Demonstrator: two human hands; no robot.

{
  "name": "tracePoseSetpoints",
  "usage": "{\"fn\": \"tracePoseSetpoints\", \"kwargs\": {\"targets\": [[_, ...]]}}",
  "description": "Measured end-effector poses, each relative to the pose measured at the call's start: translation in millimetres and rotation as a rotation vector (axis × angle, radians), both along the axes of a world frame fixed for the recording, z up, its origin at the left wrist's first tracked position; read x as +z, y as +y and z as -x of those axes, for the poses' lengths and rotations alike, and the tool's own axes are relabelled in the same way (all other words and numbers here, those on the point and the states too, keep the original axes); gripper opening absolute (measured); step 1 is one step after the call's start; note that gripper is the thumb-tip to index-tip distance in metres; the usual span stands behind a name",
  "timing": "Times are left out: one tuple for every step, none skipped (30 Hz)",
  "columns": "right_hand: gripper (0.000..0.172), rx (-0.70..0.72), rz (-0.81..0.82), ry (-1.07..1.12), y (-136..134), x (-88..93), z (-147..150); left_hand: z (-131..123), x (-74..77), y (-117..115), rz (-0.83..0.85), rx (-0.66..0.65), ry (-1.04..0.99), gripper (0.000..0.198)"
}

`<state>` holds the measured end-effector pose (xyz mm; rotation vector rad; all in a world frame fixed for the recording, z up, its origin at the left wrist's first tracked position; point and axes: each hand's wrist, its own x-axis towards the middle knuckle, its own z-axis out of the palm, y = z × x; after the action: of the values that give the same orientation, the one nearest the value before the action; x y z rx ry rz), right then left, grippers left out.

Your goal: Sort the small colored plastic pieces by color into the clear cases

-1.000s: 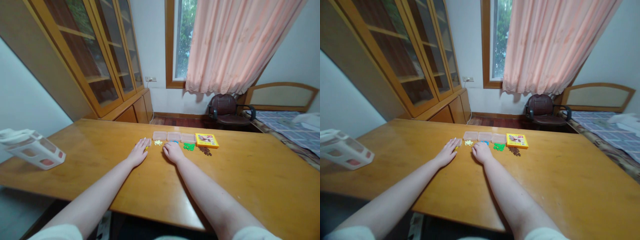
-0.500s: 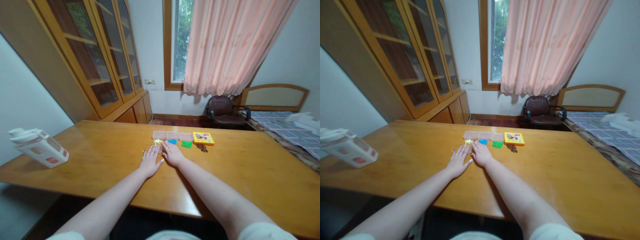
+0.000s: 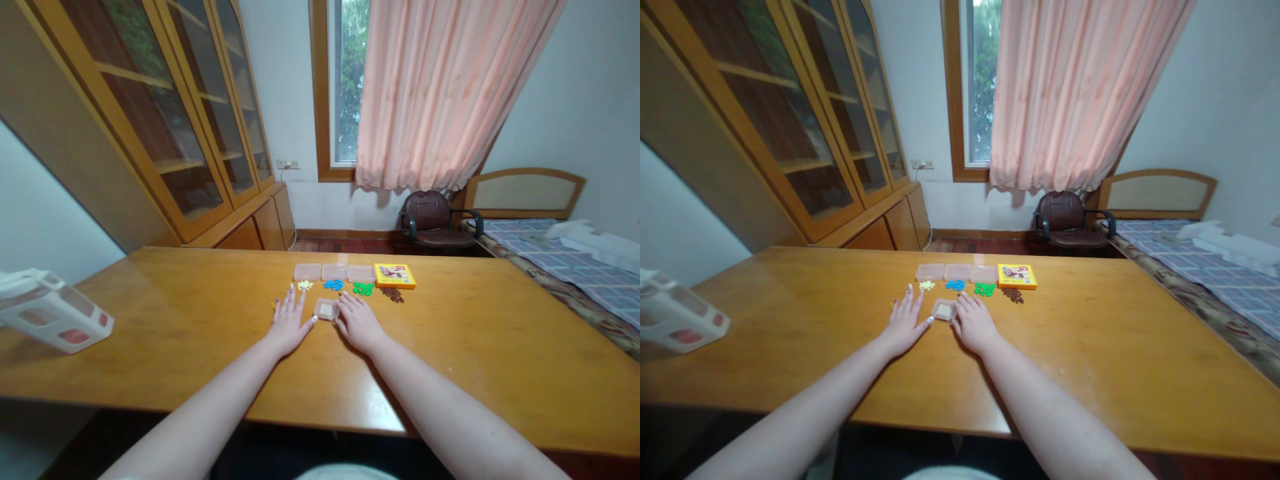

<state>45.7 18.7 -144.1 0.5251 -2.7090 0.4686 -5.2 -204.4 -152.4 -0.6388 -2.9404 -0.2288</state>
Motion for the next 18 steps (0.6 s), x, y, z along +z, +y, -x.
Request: {"fn": "tracePoseSetpoints", "kwargs": {"targets": [[0.051,0.018,-0.004,0.007,-0.1,1.7,-0.2,7.1,0.4,-10.8,0.014,0.071,-0.010,0.078],[0.054,0.044,-0.014,0.007,-0.6,2.9,0.4,13.3,0.6,-20.8,0.031,0.110,-0.026,0.078],[0.055,0.076,-0.027,0.002,-1.3,3.5,1.4,18.0,0.4,-29.4,0.046,0.130,-0.036,0.079],[0.055,0.106,-0.041,-0.008,-1.9,3.7,2.7,21.2,-0.1,-35.9,0.056,0.137,-0.044,0.079],[0.052,0.126,-0.050,-0.019,-2.3,3.4,4.0,22.7,-0.9,-40.0,0.065,0.126,-0.057,0.079],[0.049,0.129,-0.052,-0.029,-2.3,3.0,5.4,22.7,-1.8,-41.7,0.072,0.105,-0.068,0.079],[0.046,0.117,-0.048,-0.037,-1.7,2.6,6.7,21.7,-2.8,-41.1,0.081,0.077,-0.079,0.078],[0.044,0.098,-0.039,-0.042,-0.6,2.2,7.8,19.8,-3.8,-38.6,0.090,0.047,-0.087,0.078],[0.043,0.078,-0.029,-0.046,1.1,1.9,8.8,17.5,-4.5,-34.6,0.098,0.021,-0.090,0.077],[0.043,0.059,-0.018,-0.050,3.3,1.8,9.6,14.9,-5.1,-29.6,0.104,-0.004,-0.090,0.076],[0.042,0.042,-0.008,-0.056,5.8,1.9,10.3,12.1,-5.3,-23.7,0.108,-0.024,-0.090,0.075],[0.042,0.027,0.000,-0.064,8.5,2.1,10.9,9.1,-5.4,-17.4,0.108,-0.045,-0.088,0.074],[0.041,0.011,0.007,-0.072,11.4,2.4,11.4,5.8,-5.3,-10.6,0.105,-0.069,-0.088,0.073],[0.040,-0.005,0.015,-0.080,14.3,2.8,11.9,2.0,-5.3,-3.4,0.100,-0.097,-0.088,0.072],[0.038,-0.021,0.021,-0.088,17.2,3.3,12.4,-2.5,-5.5,4.3,0.095,-0.131,-0.089,0.071],[0.037,-0.032,0.025,-0.096,20.2,3.9,12.9,-7.6,-5.9,12.4,0.090,-0.168,-0.089,0.069],[0.036,-0.039,0.026,-0.105,23.3,4.6,13.5,-13.5,-6.7,21.0,0.085,-0.205,-0.090,0.069],[0.035,-0.044,0.027,-0.113,26.6,5.2,14.3,-20.0,-7.7,30.0,0.078,-0.235,-0.086,0.069]]}}
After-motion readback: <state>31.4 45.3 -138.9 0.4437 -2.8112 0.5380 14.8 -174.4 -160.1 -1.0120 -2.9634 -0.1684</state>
